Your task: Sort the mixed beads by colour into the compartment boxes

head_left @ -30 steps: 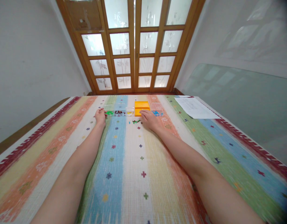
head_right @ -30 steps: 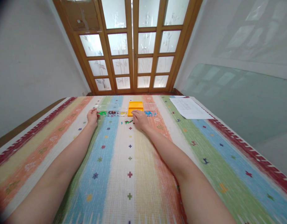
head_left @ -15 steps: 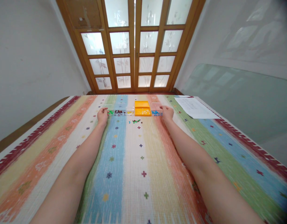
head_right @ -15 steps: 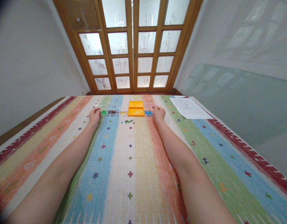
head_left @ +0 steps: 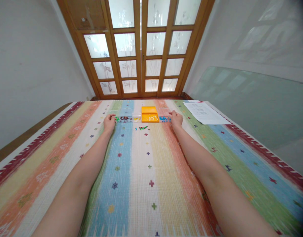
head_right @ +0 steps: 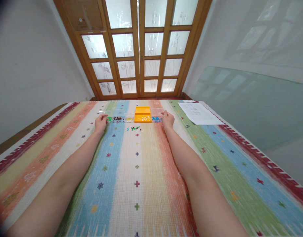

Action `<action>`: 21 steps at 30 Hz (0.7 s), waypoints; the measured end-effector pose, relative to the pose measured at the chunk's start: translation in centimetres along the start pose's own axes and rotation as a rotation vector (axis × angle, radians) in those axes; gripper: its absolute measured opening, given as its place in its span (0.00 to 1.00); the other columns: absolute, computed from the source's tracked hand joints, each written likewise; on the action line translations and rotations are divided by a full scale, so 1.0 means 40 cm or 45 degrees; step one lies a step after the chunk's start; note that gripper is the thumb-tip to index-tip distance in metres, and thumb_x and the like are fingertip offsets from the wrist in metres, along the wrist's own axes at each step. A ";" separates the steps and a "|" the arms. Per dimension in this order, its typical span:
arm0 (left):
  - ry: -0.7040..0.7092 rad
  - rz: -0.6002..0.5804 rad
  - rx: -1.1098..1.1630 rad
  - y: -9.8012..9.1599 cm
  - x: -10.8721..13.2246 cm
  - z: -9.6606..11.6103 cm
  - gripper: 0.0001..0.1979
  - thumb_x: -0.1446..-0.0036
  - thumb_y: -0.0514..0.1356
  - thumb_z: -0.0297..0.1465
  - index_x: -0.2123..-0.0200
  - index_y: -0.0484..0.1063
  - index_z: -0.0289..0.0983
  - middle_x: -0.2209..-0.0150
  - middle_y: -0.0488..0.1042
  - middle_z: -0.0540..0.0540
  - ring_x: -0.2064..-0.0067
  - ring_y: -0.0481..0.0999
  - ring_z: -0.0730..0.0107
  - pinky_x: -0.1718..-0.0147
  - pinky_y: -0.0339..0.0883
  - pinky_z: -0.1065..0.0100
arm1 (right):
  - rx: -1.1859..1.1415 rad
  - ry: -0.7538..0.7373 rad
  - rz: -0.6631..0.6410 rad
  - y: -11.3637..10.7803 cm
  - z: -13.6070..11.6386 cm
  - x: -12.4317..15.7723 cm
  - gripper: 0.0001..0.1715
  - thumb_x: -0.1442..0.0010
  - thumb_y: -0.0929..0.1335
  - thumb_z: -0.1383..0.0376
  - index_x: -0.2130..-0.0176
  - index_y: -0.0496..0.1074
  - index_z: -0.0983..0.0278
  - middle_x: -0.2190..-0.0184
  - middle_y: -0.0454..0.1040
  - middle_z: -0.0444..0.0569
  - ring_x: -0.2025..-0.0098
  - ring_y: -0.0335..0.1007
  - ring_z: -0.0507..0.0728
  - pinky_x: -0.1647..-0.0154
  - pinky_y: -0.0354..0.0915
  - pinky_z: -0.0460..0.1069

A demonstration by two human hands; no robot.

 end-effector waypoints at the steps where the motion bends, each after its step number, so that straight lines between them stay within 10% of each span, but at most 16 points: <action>1: 0.007 -0.017 -0.009 0.003 0.002 0.004 0.18 0.43 0.56 0.34 0.53 0.78 0.35 0.66 0.78 0.45 0.69 0.74 0.65 0.67 0.69 0.67 | 0.005 -0.010 -0.005 0.001 -0.004 0.003 0.35 0.35 0.60 0.45 0.63 0.85 0.66 0.64 0.84 0.57 0.61 0.79 0.64 0.56 0.69 0.54; 14: 0.978 -0.914 -0.680 0.199 0.238 0.230 0.16 0.32 0.55 0.34 0.49 0.81 0.40 0.49 0.78 0.39 0.46 0.74 0.54 0.43 0.67 0.54 | 0.286 -0.372 -0.281 0.053 -0.111 0.087 0.27 0.34 0.59 0.56 0.65 0.82 0.65 0.63 0.82 0.56 0.59 0.75 0.61 0.55 0.66 0.52; 21: 1.097 -0.974 -0.777 0.225 0.295 0.268 0.18 0.30 0.55 0.33 0.43 0.79 0.43 0.47 0.77 0.39 0.44 0.72 0.54 0.42 0.66 0.54 | 0.366 -0.486 -0.371 0.072 -0.135 0.115 0.27 0.31 0.59 0.55 0.63 0.82 0.64 0.63 0.82 0.54 0.58 0.74 0.61 0.53 0.65 0.52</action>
Point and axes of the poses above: each hand's wrist, its own x-axis away from the middle knuckle, its own y-axis out of the palm, z = x × y, the point moved 6 cm from there along -x, towards the middle knuckle
